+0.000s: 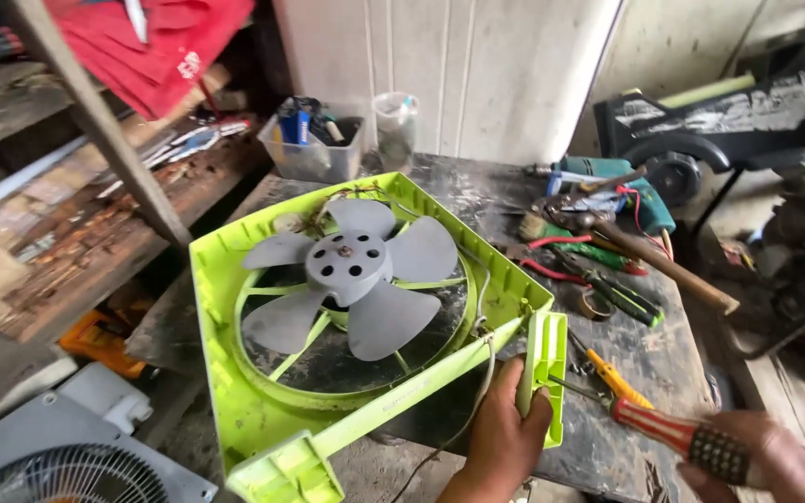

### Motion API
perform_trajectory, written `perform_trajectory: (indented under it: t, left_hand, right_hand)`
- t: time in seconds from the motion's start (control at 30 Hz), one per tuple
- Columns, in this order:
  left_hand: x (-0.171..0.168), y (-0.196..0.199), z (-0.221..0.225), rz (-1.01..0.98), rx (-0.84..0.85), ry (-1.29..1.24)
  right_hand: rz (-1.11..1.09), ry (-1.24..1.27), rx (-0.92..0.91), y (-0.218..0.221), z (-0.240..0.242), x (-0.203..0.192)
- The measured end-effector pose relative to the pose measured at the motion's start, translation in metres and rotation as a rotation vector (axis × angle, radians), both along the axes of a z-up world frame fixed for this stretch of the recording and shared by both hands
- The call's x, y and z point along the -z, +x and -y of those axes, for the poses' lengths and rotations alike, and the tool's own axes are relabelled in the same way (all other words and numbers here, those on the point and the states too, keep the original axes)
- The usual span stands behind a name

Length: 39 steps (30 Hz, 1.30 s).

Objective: Disassembling and reassembling a portable fan for repair, including removing the blades and working on the motor housing with a screwdriver.

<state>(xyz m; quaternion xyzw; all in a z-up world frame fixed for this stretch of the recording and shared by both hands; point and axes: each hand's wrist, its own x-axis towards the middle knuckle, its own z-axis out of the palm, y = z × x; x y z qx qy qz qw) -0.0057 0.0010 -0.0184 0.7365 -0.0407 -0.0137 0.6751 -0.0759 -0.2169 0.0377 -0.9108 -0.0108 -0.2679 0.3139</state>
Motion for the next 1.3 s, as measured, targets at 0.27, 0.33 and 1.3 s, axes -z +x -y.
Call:
perform_trajectory:
  t: [0.27,0.33,1.3]
  left_hand:
    - [0.014,0.001,0.002,0.121,-0.023,-0.018]
    - [0.013,0.001,0.003,0.113,-0.005,-0.020]
    - [0.014,0.005,0.014,0.025,-0.142,0.123]
  right_hand:
    - [0.008,-0.029,-0.160,0.012,0.033,0.015]
    - [-0.107,0.017,-0.150,0.013,0.036,0.015]
    - [-0.346,0.068,-0.017,-0.026,0.041,0.051]
